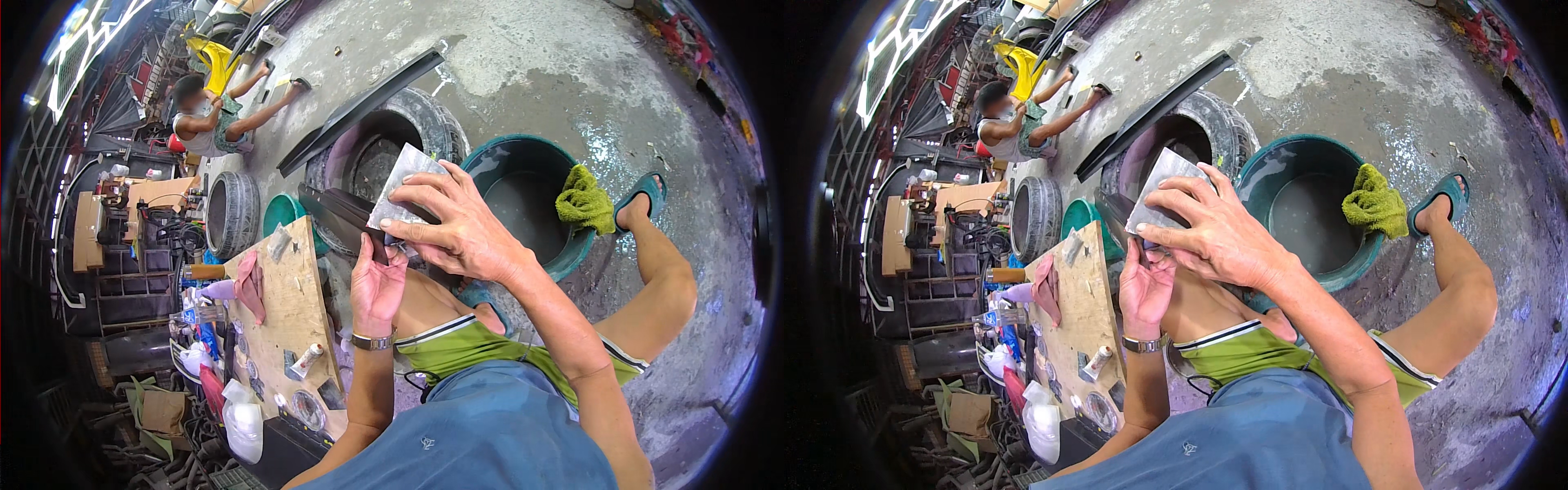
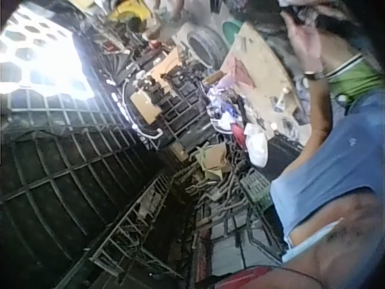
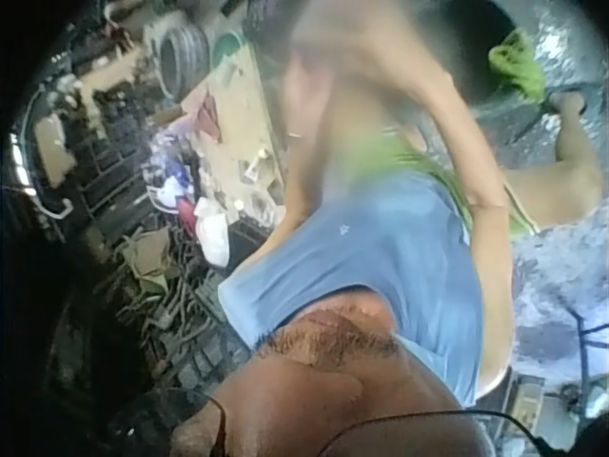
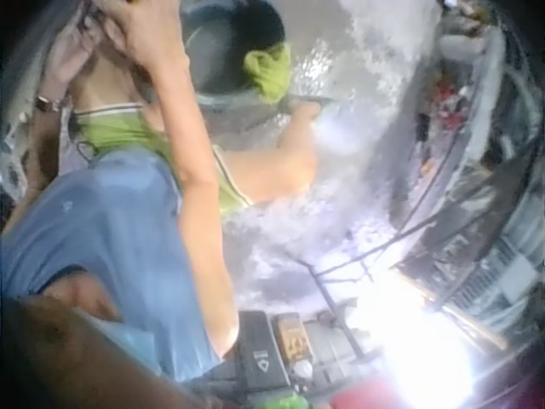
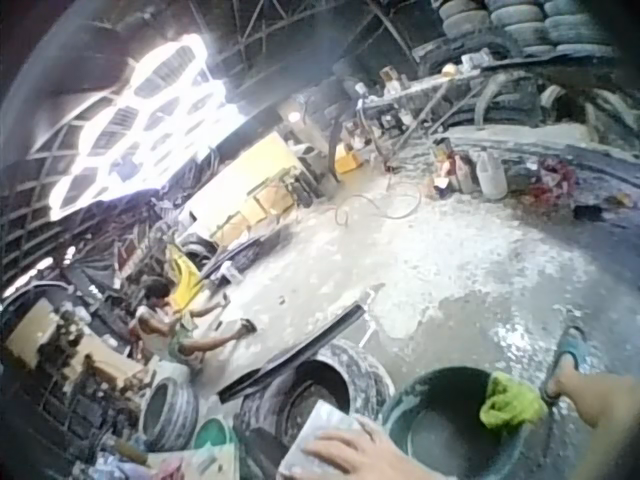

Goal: Sanding and applying body filler to a car exterior plastic component.

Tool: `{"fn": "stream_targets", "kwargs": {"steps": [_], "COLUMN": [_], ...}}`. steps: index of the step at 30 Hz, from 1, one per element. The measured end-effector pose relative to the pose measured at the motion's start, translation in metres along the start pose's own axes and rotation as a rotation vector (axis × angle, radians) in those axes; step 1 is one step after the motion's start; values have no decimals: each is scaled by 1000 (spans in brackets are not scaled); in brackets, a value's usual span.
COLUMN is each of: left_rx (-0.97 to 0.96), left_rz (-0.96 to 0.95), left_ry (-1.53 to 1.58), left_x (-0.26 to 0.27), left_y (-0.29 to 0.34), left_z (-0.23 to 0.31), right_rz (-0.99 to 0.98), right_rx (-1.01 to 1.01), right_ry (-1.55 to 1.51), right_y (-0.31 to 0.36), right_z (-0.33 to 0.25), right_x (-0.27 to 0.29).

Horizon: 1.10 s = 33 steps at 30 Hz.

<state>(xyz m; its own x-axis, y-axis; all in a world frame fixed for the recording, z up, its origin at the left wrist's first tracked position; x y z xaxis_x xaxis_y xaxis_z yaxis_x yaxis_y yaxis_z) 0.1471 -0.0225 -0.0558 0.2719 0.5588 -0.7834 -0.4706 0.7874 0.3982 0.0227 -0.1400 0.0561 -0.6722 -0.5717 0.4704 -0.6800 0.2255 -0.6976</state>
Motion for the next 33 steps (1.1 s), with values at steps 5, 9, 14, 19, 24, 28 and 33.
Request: {"fn": "stream_targets", "kwargs": {"steps": [5, 9, 14, 19, 24, 28, 33], "left_rx": [13, 13, 8, 8, 5, 13, 7], "left_rz": [17, -11, -8, -45, -38, -3, -4], "left_ry": [0, -3, -18, -4, 15, 19, 33], "left_x": [1, 1, 1, 5, 2, 5, 4], "left_y": [1, 1, -1, -2, -1, -2, -2], "left_z": [-1, 0, 2, 3, 4, 4, 4], "right_rz": [-17, -22, -22, -61, 45, 142, 234], "right_rx": [0, -12, -23, -64, -174, -210, -311], "right_ry": [3, 17, 10, -2, -94, -74, -124], "right_y": [6, 12, 19, 42, 55, 52, 60], "right_z": [2, 5, 8, 15, 18, 13, 14], "right_x": [-2, -4, -2, 0, 5, 1, 1]}}
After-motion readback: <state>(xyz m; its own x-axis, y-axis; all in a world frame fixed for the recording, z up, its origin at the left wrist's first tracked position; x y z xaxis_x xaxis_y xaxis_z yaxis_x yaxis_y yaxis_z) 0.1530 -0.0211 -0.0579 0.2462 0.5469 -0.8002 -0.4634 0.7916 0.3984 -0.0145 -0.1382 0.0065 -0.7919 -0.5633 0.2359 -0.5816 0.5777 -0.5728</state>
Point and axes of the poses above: each hand's wrist, its own y-axis away from the middle knuckle, its own x-axis out of the back of the hand, z = x × y, the point moved 10 cm from there along -y, towards the middle knuckle, and after that the axes turned 4 degrees about x, right-handed, at the moved point
